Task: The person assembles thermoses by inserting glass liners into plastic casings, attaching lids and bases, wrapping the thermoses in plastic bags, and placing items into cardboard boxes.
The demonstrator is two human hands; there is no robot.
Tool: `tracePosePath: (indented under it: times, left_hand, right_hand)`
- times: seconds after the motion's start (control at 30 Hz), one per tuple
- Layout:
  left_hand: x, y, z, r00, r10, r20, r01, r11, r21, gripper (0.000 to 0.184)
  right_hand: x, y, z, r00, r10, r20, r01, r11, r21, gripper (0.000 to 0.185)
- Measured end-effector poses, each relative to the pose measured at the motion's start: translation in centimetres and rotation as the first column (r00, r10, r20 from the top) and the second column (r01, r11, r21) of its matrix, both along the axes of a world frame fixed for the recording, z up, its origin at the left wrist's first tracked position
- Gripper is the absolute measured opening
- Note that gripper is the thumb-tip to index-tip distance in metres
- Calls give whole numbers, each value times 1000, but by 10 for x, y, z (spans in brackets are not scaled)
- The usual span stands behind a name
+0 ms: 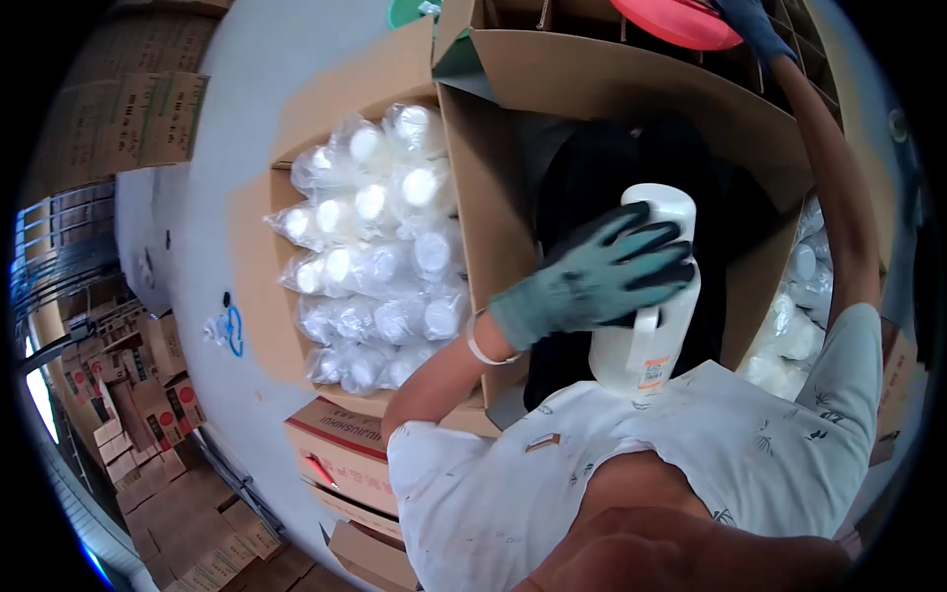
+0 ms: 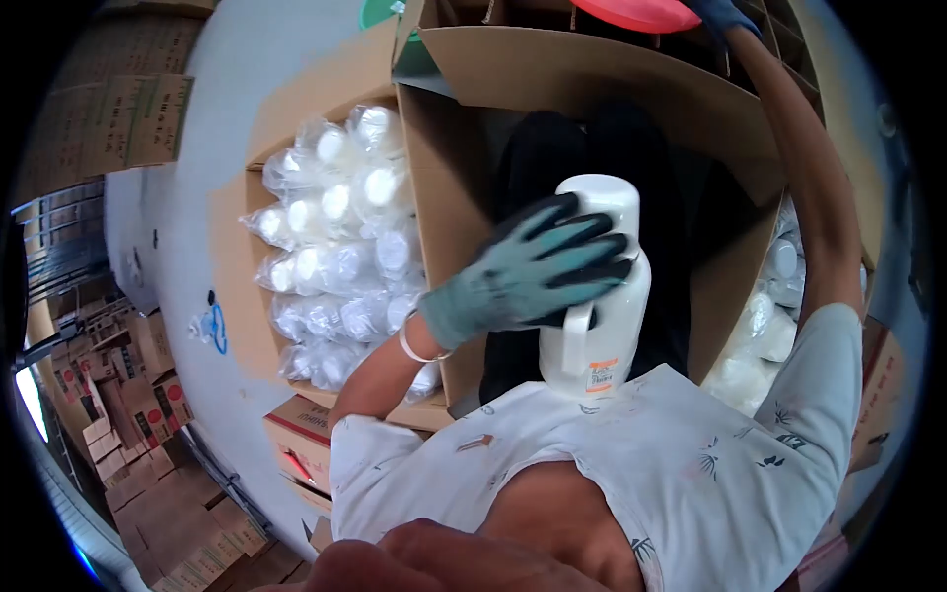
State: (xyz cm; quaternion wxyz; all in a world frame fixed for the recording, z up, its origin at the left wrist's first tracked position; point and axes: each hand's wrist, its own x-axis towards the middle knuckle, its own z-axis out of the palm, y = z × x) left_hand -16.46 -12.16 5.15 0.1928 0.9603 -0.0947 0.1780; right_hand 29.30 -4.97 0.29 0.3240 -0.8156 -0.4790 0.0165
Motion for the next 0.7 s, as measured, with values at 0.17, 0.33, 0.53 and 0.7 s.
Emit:
tracePosePath:
  times: [0.17, 0.33, 0.53, 0.7]
  left_hand:
    - [-70, 73, -136, 626, 772, -111, -684, 474, -554, 47]
    - [-36, 113, -298, 482, 700, -527, -868, 296, -400, 47]
    - [32, 118, -376, 658, 647, -386, -683, 728, 57, 52]
    - [17, 175, -292, 728, 314, -610, -658, 70, -750, 33]
  right_hand:
    - [-88, -65, 30, 826, 536, 177, -556, 827, 90, 34]
    - [-192, -96, 7, 794, 582, 175, -514, 797, -316, 40]
    - [-196, -91, 9, 847, 513, 136, -464, 840, -282, 36]
    - [-189, -94, 6, 838, 533, 117, -487, 827, -279, 38]
